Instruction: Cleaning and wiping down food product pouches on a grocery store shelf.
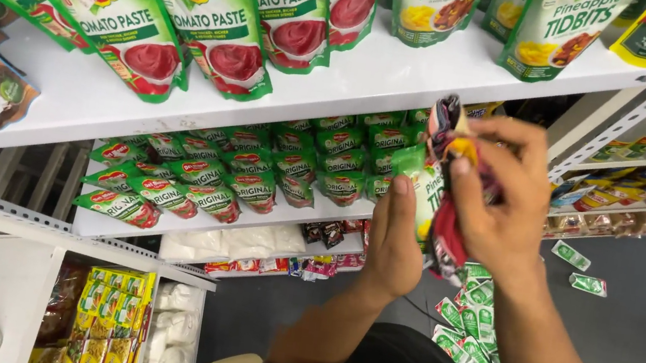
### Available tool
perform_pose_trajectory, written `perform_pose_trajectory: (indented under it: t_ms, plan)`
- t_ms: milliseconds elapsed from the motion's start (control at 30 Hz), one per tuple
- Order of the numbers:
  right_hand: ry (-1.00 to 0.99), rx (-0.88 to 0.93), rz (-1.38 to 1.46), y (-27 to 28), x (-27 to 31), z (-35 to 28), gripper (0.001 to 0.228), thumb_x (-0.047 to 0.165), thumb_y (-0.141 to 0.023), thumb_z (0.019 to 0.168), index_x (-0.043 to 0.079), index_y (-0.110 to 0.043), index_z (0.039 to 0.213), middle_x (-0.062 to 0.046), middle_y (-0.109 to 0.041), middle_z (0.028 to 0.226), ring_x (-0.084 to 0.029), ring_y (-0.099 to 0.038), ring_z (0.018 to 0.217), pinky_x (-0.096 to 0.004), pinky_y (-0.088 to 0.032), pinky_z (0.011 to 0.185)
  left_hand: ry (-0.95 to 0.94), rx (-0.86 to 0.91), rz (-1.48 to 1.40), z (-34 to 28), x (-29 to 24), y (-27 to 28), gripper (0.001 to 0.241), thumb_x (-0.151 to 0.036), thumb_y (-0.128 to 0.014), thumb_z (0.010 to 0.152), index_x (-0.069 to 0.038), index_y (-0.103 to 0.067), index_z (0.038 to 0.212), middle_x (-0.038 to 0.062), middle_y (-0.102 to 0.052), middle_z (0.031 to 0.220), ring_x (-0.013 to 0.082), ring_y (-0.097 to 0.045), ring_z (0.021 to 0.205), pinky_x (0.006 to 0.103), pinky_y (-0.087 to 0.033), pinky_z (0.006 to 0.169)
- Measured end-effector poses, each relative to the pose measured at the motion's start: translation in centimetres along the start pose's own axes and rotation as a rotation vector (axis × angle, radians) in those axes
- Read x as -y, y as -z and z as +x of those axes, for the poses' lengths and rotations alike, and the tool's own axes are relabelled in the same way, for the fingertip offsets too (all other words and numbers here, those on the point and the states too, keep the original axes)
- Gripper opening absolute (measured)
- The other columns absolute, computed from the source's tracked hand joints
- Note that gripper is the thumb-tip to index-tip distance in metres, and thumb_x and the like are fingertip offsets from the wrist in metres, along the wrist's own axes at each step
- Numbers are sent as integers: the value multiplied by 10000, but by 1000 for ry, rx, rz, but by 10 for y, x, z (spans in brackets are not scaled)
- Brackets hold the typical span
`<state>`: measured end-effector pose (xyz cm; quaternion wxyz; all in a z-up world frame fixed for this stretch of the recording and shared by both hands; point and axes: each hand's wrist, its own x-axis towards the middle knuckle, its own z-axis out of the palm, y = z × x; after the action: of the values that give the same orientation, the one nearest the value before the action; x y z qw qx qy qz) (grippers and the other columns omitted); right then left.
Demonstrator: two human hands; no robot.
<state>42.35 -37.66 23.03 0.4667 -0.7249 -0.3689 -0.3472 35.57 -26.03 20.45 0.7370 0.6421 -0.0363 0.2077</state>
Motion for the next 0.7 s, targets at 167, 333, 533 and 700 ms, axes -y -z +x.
perform_pose_trajectory:
  t_ms: [167, 333, 533, 700]
  plan:
    - [73, 88, -3, -8, 22, -32, 245, 203, -704, 913, 106, -802, 1115, -129, -668, 1193, -369, -576, 1105, -470, -458, 1014, -13, -113, -350, 17, -24, -7, 602, -358, -185, 1164, 47, -550, 1418, 299, -593, 1385, 388, -565, 1307, 514, -427, 1139]
    - [148, 113, 168, 1, 6, -14, 205, 237, -685, 906, 122, -825, 1001, -116, -713, 1131, -354, -598, 1081, -472, -463, 1024, -118, -132, -516, 9, -19, -18, 493, -267, -220, 1192, 49, -547, 1384, 260, -593, 1270, 290, -592, 1083, 399, -439, 1111]
    - [-46, 13, 94, 2, 3, -7, 227, 26, -598, 997, -18, -740, 1168, -222, -680, 1256, -424, -620, 1184, -528, -455, 1040, -70, -4, -75, 7, -3, -18, 571, -397, -293, 1117, 56, -532, 1369, 251, -615, 1145, 324, -635, 961, 493, -542, 958]
    - [3, 103, 115, -7, 36, -38, 334, 175, -649, 938, 67, -751, 1237, -137, -685, 1335, -479, -498, 1409, -561, -347, 1177, -56, -168, -650, 19, -22, -21, 577, -355, -224, 1147, 46, -367, 1536, 329, -464, 1501, 394, -588, 1267, 469, -532, 1045]
